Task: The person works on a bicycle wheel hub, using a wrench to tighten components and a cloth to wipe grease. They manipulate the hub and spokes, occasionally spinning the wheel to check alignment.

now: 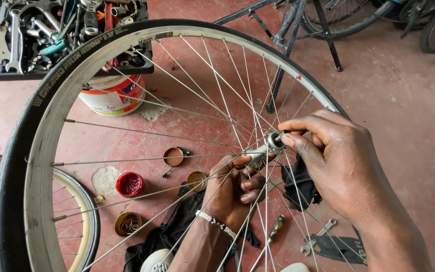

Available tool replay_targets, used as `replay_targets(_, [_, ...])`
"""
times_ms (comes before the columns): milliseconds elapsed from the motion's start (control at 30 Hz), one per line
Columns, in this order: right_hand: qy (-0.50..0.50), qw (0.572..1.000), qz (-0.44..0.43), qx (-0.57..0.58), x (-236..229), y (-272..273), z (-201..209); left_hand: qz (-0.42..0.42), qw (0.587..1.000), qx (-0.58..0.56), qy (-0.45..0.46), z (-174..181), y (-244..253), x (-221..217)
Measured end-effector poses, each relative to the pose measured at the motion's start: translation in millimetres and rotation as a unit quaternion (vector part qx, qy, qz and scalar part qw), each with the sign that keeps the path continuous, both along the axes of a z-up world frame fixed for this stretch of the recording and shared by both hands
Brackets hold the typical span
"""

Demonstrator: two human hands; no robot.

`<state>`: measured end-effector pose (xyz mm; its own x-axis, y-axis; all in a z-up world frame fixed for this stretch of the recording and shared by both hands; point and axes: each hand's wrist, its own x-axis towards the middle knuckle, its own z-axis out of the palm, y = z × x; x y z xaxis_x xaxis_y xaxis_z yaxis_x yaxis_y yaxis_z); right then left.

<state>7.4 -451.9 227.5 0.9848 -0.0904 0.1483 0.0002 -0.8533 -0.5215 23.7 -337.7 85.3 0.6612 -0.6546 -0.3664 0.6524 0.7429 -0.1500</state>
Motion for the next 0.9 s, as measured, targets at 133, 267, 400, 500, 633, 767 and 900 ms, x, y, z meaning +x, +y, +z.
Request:
replay_targets(133, [0.028, 0.998, -0.053, -0.034, 1, 4, -1, 0.004, 1.0, 0.006, -0.009, -1, 0, -2])
replay_targets(267, [-0.046, 0.998, -0.027, -0.037, 1, -1, -15, -0.004, 1.0, -0.01, 0.001, 0, -1, -1])
replay_targets(400, [-0.011, 0.995, -0.094, 0.029, 2, -5, -9, -0.006, 0.999, -0.014, -0.031, 1, 0, 1])
replay_targets(500, [0.017, 0.99, -0.024, 0.138, 1, -11, -10, 0.0, 1.0, -0.002, -0.015, 1, 1, -1])
replay_targets(633, [0.018, 0.99, -0.019, 0.138, 2, -6, -11, 0.003, 1.0, 0.003, -0.013, -1, 0, 0])
replay_targets(767, [-0.03, 0.992, -0.054, 0.112, 4, -5, -21, -0.003, 0.999, -0.007, -0.037, -6, 0, 1])
replay_targets(900, [0.054, 0.988, -0.063, 0.129, 4, -14, -10, -0.005, 0.999, -0.015, -0.045, -6, -1, 1])
